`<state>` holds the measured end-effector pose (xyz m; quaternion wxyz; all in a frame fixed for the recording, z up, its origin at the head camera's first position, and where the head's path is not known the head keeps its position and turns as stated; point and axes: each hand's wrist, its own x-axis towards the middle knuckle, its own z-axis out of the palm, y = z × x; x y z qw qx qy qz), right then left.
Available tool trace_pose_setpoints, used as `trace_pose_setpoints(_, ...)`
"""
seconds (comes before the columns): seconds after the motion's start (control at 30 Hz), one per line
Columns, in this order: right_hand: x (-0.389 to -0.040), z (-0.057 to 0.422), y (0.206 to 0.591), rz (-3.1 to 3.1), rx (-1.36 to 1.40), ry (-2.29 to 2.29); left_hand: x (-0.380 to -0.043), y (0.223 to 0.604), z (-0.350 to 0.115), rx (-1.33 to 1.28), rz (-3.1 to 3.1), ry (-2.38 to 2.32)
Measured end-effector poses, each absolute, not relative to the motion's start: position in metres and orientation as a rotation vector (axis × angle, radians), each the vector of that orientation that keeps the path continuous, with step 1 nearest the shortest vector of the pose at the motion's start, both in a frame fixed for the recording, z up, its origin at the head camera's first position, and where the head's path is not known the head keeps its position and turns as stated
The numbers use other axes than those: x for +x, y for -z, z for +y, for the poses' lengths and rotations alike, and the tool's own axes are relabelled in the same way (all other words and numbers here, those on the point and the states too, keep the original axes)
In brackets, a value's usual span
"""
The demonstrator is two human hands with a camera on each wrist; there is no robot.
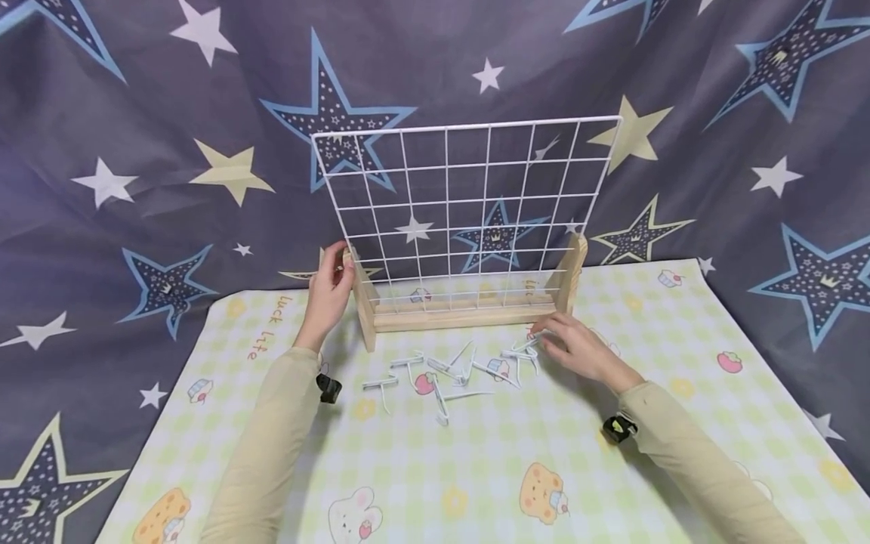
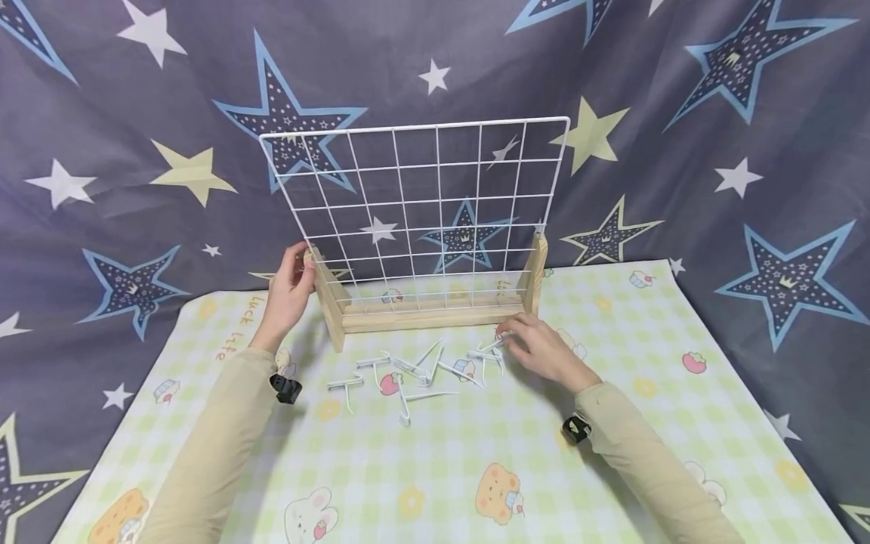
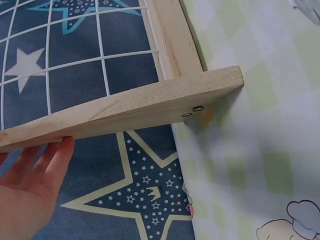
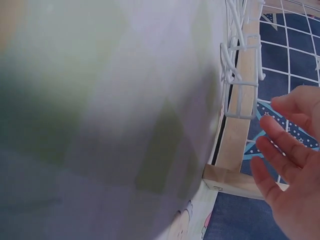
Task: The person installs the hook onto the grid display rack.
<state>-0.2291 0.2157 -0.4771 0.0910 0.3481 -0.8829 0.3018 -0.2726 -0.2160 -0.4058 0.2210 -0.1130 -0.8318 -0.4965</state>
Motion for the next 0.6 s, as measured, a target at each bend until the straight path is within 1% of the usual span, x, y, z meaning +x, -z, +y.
trace_pose_setpoints(0.23,-0.232,0.21,0.481,-2.675,1.039,-0.861,-0.273,0.406,-0.216,-0.29,-2.318,1.369)
trace_pose_setpoints(0.47,-0.236,0.208,0.484,-2.654,1.034,-0.875,-0.252,0.379,-0.208,-0.343,-2.284,1.524)
trace_pose_setpoints(0.6,-0.237,0.211,0.485,-2.635,1.04,-0.887,-0.253,0.381,-0.21,-0.352,-2.283,1.542)
